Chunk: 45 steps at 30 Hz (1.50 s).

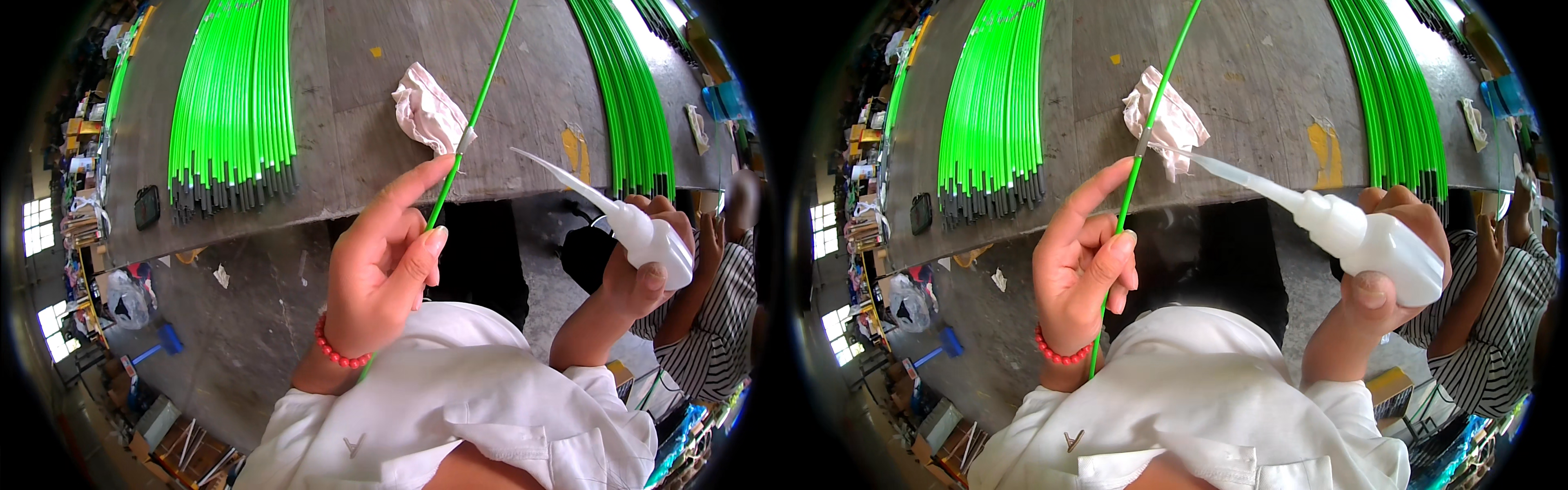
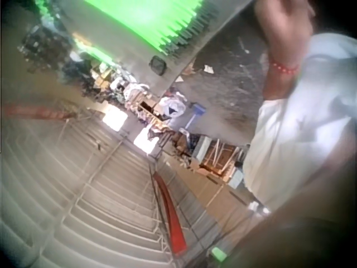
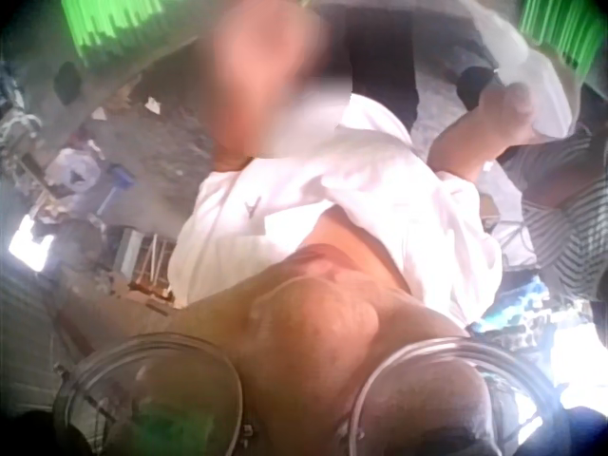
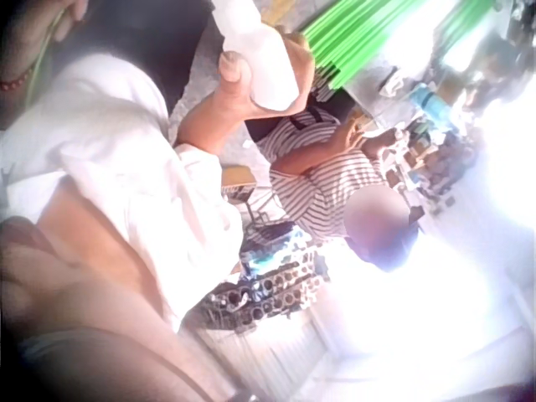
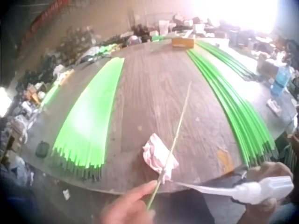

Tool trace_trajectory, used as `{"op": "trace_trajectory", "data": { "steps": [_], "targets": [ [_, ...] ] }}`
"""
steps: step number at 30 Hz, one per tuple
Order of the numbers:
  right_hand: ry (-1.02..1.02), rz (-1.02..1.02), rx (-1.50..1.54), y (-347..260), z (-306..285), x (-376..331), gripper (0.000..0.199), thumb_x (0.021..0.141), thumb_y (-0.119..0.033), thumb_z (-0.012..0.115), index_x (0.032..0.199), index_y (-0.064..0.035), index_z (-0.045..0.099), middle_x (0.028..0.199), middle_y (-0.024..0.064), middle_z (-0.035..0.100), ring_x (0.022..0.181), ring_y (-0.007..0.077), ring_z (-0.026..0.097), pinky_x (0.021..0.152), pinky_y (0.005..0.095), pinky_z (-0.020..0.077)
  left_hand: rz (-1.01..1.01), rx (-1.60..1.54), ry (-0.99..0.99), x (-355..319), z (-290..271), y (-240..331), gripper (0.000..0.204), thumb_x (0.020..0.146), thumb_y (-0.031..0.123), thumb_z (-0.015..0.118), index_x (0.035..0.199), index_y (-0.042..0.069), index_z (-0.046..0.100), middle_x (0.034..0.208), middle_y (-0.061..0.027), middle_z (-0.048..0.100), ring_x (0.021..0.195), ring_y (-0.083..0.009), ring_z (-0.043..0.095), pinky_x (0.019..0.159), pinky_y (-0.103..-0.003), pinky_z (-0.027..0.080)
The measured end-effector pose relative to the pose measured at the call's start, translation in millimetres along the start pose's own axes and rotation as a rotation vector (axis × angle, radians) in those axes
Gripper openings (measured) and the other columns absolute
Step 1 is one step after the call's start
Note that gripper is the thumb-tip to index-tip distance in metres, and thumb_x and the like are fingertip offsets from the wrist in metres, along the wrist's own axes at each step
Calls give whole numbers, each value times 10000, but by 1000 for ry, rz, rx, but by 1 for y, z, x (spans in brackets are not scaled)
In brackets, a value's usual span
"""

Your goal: The person repeatedly picks up a green rod, applies glue from a bottle to a joint, inserts a metal sleeve, wipes the rod with a cloth, and places it on the table. The process is repeated for multiple rods in a workshop setting.

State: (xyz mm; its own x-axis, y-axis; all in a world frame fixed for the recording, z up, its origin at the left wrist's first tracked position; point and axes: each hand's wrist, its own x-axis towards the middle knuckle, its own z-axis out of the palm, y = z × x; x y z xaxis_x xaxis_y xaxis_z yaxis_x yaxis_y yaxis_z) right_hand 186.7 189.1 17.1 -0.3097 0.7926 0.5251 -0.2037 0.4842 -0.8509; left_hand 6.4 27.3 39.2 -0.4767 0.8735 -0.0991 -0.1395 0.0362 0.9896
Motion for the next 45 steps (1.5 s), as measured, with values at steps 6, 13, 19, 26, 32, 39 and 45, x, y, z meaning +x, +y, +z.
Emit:
{"op": "trace_trajectory", "data": {
  "steps": [6,13,19,26,32,39,45],
  "targets": [
    [-77,-59,-35,-11,6,3,514,721,-476,642,627,-29,404,584,23,322,502,126,287,462,276,181,-43,-40,50,1,4,-8,350,861,28,576,1193,-8,471,687,21,485,488,10,401,385,-143,307],
    [-111,-181,-61,-17,14,4,440,721,-395,640,629,-9,450,571,35,353,501,124,296,456,259,182,33,-50,1,6,3,-10,402,848,2,573,1233,-18,458,698,27,430,490,5,347,397,-147,298],
    [-144,-186,-93,-15,11,5,402,695,-352,652,632,3,473,561,43,374,504,131,324,454,251,207,113,108,-18,10,4,-12,431,842,2,566,1254,-34,445,620,50,377,477,2,315,403,-147,279],
    [-169,-201,-104,-15,11,7,387,673,-333,666,631,2,478,562,46,387,506,132,336,455,250,226,-27,0,57,8,8,-14,186,816,22,643,950,-5,518,650,17,492,466,-6,379,406,-161,300],
    [-193,-206,-85,-16,13,7,371,671,-319,674,634,-3,485,561,45,393,507,134,344,457,250,234,-43,-84,74,7,8,-17,156,813,19,648,831,17,493,710,-20,546,443,-25,442,370,-166,325],
    [-203,-205,-108,-17,16,7,350,673,-296,674,633,-4,485,556,44,395,500,130,341,452,246,232,-67,-51,78,6,7,-16,149,814,26,651,802,18,503,709,-21,560,452,-27,454,380,-168,332],
    [-221,-208,-126,-19,16,7,341,673,-282,680,633,-4,486,555,45,399,502,131,351,452,242,241,-103,-56,102,5,9,-13,160,815,54,666,781,20,513,642,15,558,492,4,435,406,-162,328]
  ]
}}
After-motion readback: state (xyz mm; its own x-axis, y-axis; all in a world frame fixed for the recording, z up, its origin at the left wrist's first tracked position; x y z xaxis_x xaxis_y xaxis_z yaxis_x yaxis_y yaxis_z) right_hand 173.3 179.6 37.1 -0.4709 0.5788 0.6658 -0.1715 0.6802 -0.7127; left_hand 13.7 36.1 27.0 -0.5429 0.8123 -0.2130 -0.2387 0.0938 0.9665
